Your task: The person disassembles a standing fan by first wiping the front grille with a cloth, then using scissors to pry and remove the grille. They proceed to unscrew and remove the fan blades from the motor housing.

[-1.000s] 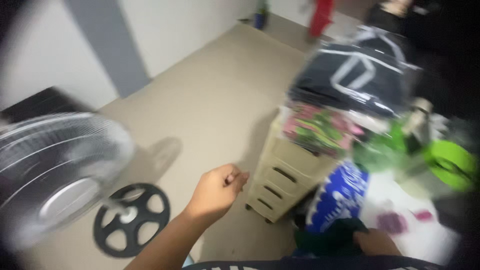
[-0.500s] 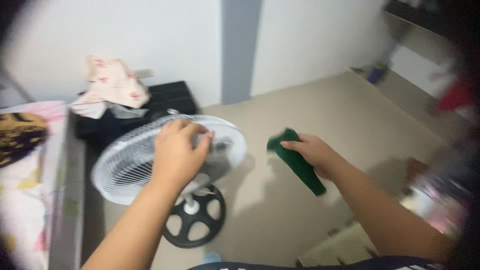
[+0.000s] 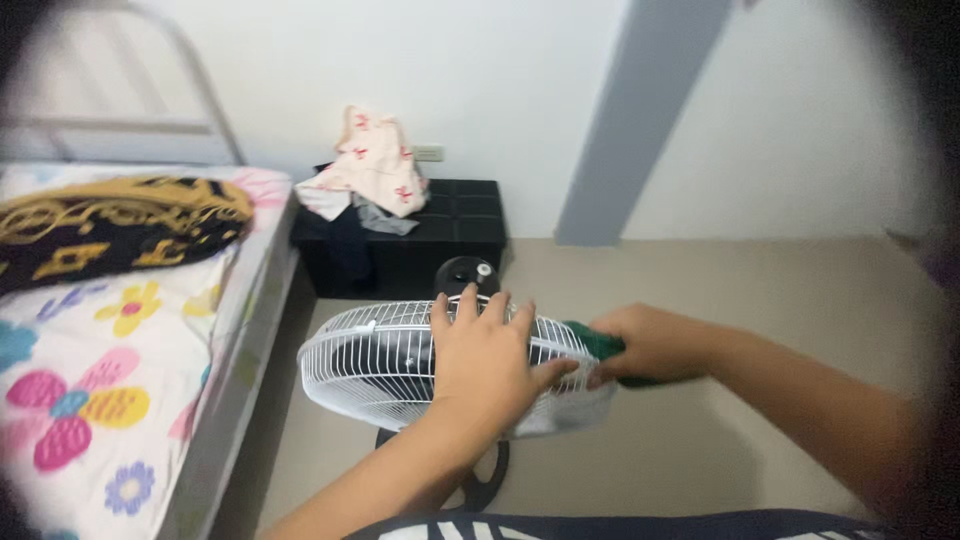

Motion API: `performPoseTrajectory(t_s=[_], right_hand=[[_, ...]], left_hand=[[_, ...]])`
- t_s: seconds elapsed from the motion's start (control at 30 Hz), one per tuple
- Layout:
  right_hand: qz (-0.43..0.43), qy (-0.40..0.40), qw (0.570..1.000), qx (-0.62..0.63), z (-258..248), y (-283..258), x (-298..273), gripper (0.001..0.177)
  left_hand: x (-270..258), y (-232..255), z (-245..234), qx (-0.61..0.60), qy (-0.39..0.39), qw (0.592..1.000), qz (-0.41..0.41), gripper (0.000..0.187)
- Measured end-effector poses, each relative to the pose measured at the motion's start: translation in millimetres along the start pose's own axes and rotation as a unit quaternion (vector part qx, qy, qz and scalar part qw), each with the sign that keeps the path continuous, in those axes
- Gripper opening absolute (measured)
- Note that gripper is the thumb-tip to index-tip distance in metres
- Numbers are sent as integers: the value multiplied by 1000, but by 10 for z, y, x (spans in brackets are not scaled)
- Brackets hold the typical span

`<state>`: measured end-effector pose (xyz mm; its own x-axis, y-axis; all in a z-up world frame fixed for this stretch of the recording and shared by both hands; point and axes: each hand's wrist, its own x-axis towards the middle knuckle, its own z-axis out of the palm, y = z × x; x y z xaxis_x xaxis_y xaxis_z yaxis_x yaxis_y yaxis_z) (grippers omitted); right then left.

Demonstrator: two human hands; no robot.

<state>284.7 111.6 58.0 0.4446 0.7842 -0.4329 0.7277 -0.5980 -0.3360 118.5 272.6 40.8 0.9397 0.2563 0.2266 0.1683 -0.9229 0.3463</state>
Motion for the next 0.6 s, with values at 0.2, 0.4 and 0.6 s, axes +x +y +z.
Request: performPoseTrajectory(t_s=[0.2,0.4,0.6], right_hand=[[9,-95,988,123,44,183,134,20],[-22,-169,939,298,126,466,375,21],[-66,-184,956,221,232,522,677,28]], left_hand=[[-49,77,65,-14,98,995,-30,71],[-50,94,192,-8,125,991,-55,70],[-119,59,265,15,177,983,-49,74]])
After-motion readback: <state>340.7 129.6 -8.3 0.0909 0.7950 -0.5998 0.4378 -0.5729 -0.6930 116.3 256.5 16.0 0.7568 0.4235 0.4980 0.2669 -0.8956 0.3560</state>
